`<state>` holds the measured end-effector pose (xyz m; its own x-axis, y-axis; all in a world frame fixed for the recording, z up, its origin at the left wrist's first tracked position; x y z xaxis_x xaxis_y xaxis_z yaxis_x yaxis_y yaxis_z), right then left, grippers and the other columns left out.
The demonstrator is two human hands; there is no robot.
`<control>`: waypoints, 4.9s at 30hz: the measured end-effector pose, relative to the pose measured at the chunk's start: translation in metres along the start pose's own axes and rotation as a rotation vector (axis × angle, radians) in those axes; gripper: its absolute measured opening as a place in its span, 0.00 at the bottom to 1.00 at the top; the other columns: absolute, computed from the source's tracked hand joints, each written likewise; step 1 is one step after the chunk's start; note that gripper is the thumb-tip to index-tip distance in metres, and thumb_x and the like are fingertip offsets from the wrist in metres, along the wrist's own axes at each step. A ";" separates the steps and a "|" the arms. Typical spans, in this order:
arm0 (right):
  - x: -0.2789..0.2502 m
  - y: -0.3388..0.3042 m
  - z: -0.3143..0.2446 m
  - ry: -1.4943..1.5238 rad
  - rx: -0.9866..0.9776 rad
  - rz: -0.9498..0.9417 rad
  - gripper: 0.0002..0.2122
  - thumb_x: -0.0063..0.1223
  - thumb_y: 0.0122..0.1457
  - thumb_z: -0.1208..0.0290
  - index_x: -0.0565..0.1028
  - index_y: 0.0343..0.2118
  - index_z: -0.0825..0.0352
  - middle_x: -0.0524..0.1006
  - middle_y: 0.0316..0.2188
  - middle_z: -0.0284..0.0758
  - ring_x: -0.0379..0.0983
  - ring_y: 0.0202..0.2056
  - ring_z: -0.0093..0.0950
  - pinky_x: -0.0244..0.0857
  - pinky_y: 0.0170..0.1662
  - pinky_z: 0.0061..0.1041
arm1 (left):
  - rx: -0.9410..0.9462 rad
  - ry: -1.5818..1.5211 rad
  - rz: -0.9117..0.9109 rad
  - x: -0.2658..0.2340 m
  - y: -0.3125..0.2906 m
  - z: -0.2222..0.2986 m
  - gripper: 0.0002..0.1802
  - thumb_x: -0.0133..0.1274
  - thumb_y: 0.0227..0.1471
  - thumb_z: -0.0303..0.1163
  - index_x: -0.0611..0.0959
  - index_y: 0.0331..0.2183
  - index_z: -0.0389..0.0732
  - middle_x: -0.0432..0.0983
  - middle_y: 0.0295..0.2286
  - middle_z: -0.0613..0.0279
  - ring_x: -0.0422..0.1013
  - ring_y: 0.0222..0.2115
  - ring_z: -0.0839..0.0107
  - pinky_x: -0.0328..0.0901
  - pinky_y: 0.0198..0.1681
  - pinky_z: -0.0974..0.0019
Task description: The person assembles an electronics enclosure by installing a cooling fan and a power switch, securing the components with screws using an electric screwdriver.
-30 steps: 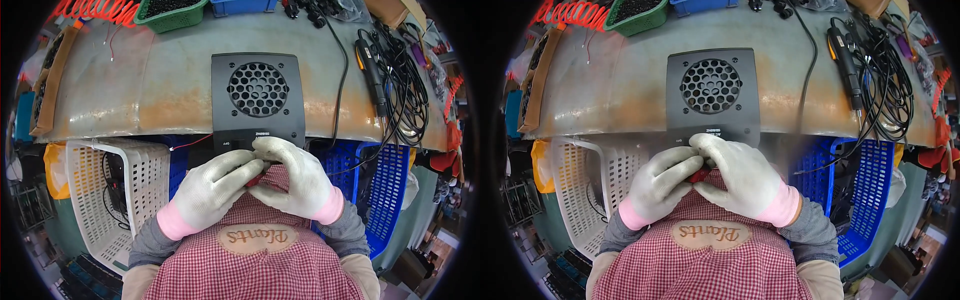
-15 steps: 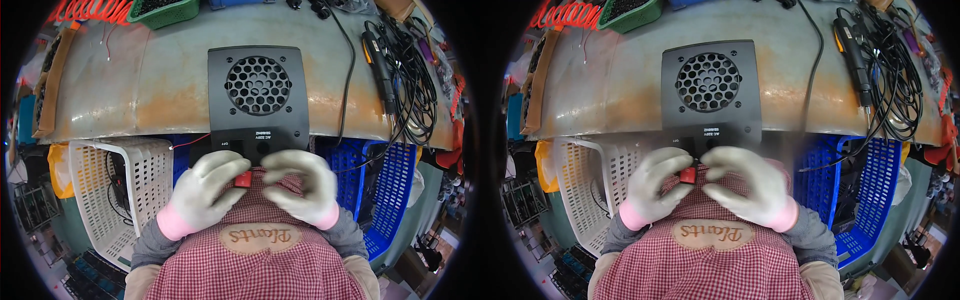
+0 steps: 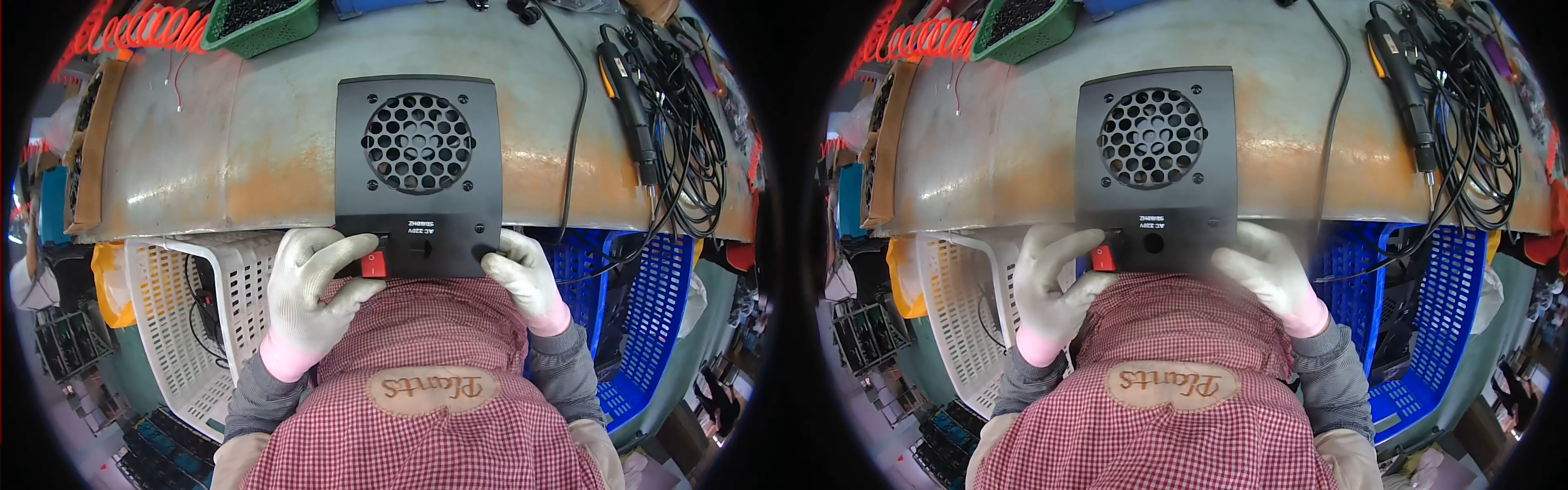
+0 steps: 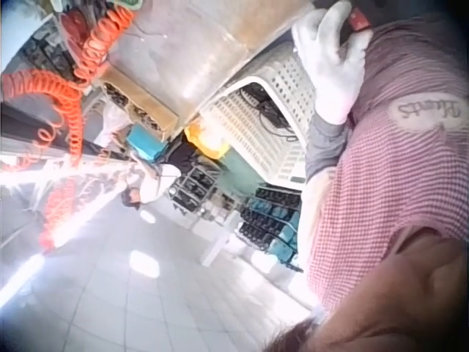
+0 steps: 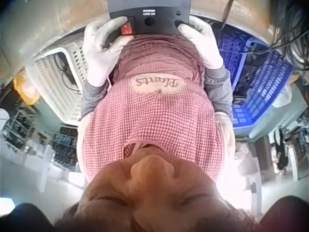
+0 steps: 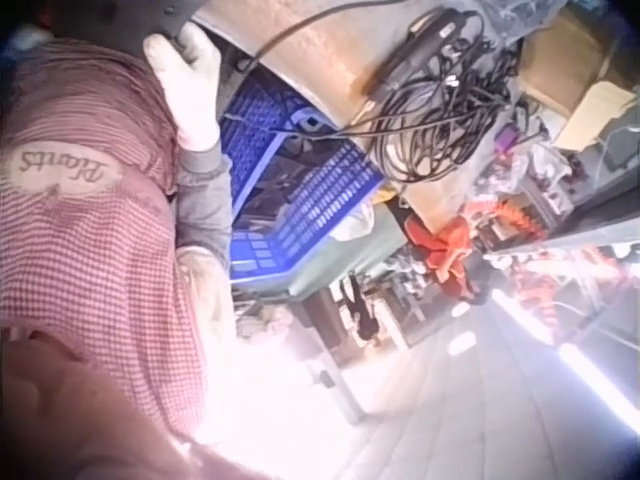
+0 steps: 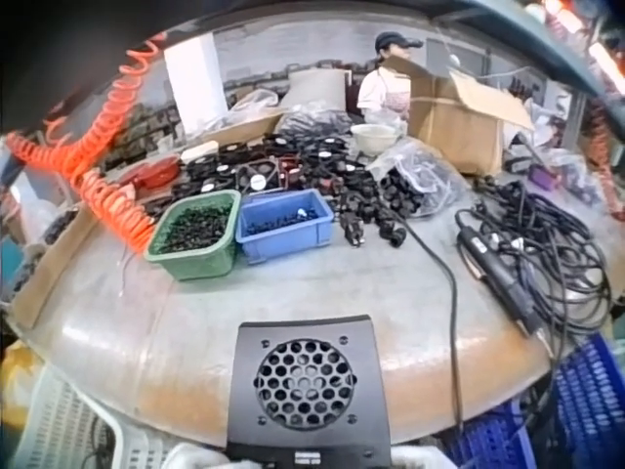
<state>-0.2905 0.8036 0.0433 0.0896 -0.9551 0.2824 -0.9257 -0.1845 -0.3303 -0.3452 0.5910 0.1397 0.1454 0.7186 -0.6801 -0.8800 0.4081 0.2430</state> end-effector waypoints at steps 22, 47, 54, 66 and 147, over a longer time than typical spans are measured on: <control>0.033 -0.009 -0.013 -0.271 -0.149 -0.092 0.12 0.50 0.62 0.66 0.74 0.39 0.72 0.74 0.24 0.36 0.68 0.27 0.22 0.66 0.34 0.24 | 0.098 0.382 -0.348 0.006 0.011 0.025 0.30 0.67 0.30 0.29 0.80 0.41 0.39 0.75 0.30 0.59 0.70 0.31 0.60 0.66 0.37 0.62; 0.066 -0.042 -0.057 -0.709 -0.631 -0.156 0.09 0.59 0.53 0.66 0.77 0.28 0.66 0.72 0.20 0.39 0.69 0.22 0.39 0.62 0.25 0.35 | -0.570 -0.980 0.001 0.019 -0.045 -0.031 0.27 0.66 0.44 0.33 0.74 0.44 0.32 0.76 0.38 0.65 0.72 0.37 0.77 0.67 0.44 0.72; 0.043 -0.040 -0.071 -0.373 -0.398 0.024 0.05 0.53 0.56 0.77 0.75 0.33 0.72 0.74 0.24 0.38 0.71 0.24 0.29 0.65 0.30 0.27 | -0.632 -1.126 -0.200 0.025 -0.011 -0.014 0.38 0.64 0.47 0.41 0.68 0.54 0.30 0.72 0.48 0.58 0.68 0.48 0.72 0.61 0.54 0.66; 0.064 -0.043 -0.097 -0.675 -0.659 0.043 0.07 0.56 0.53 0.76 0.77 0.34 0.70 0.73 0.21 0.37 0.70 0.20 0.32 0.64 0.26 0.28 | -0.491 -1.012 -0.074 0.025 -0.005 -0.021 0.29 0.62 0.43 0.21 0.70 0.48 0.31 0.73 0.42 0.60 0.71 0.41 0.72 0.66 0.49 0.67; 0.033 -0.043 -0.031 -0.018 -0.112 0.026 0.21 0.61 0.53 0.67 0.69 0.49 0.68 0.75 0.34 0.35 0.73 0.33 0.23 0.69 0.36 0.25 | 0.404 -0.054 -0.200 0.045 0.004 0.080 0.20 0.63 0.38 0.30 0.81 0.39 0.40 0.76 0.34 0.55 0.73 0.33 0.55 0.69 0.37 0.57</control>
<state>-0.2593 0.7867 0.0943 0.0707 -0.9634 0.2586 -0.9629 -0.1336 -0.2346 -0.3065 0.6701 0.1650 0.3272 0.6271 -0.7069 -0.5865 0.7213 0.3685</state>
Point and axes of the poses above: each hand's wrist, its own y-axis towards the middle knuckle, its own x-axis out of the palm, z = x × y, the point moved 8 cm from there along y, towards the middle knuckle
